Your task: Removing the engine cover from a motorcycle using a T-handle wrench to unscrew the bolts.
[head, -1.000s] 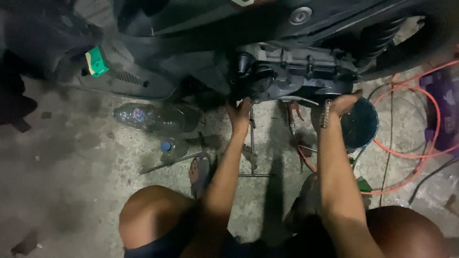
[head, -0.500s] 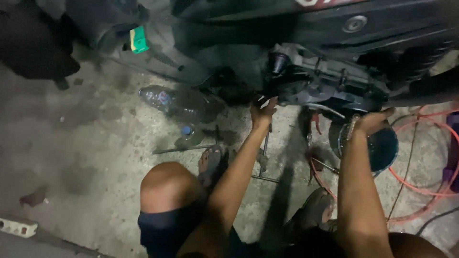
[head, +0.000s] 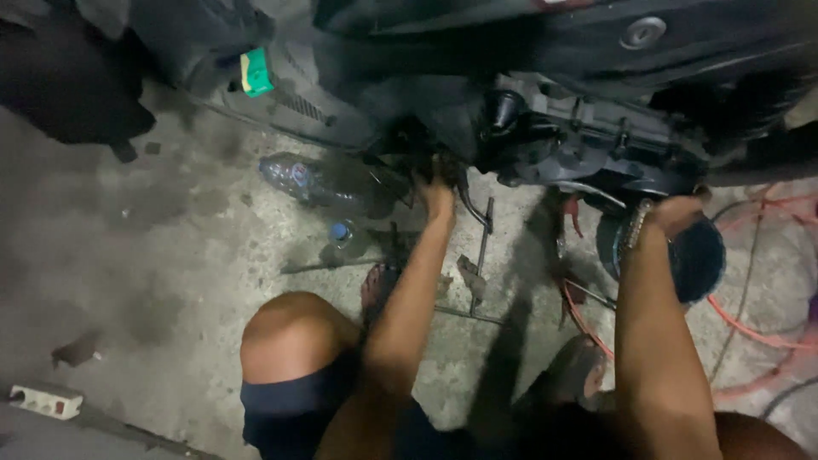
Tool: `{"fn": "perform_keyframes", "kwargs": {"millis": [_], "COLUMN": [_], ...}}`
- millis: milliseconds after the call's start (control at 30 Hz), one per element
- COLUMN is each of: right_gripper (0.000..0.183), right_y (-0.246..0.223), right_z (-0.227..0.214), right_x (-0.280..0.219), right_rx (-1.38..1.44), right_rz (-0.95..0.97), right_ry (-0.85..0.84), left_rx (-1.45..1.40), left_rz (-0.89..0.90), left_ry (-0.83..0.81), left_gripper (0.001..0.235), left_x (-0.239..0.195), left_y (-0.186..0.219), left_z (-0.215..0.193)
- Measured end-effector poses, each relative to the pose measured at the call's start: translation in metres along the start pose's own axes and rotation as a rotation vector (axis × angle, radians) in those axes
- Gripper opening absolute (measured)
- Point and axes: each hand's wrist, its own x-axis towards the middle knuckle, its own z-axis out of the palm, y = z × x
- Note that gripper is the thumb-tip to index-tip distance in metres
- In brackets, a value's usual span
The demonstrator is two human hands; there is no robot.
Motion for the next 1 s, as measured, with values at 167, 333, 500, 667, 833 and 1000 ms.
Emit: {"fn": "perform_keyframes", "kwargs": {"millis": [167,333,500,667,833,1000], "right_gripper": [0.073,0.077,0.077,0.066,0.073,0.064], "right_y": [0.011,0.001,-0.003,-0.007,0.035,0.11], "right_z": [0.006,0.007,0.002,0.008,0.009,0.004], "right_x": [0.025,0.014,0.012,-0.009,0.059,0.18], "right_rx": [-0.135,-0.202,-0.143,-0.151,-0.309,0.208], "right_rz": [0.061,0.1,0.091,0.082,0.04,0.444], "right_ry": [0.205,0.176,0.137,0.107,0.12,0.997], "left_rx": [-0.313,-0.199,0.032,1.135,1.311,1.241], "left_rz": [-0.127,0.039,-0.118,0.568,1.822,2.294], "left_ry": [-0.248,-0.456,-0.411,-0.633,-0.775,-0.611], "left_gripper": [0.072,0.049,0.069,0.048,0.045,0.049], "left_x": [0.019,-0.026,-0.073,-0.123,-0.149,-0.121], "left_y": [-0.007,0.006,0.018,0.024,0.059,0.089], "left_z": [0.013,0.014,0.021,0.015,0.032,0.063]}}
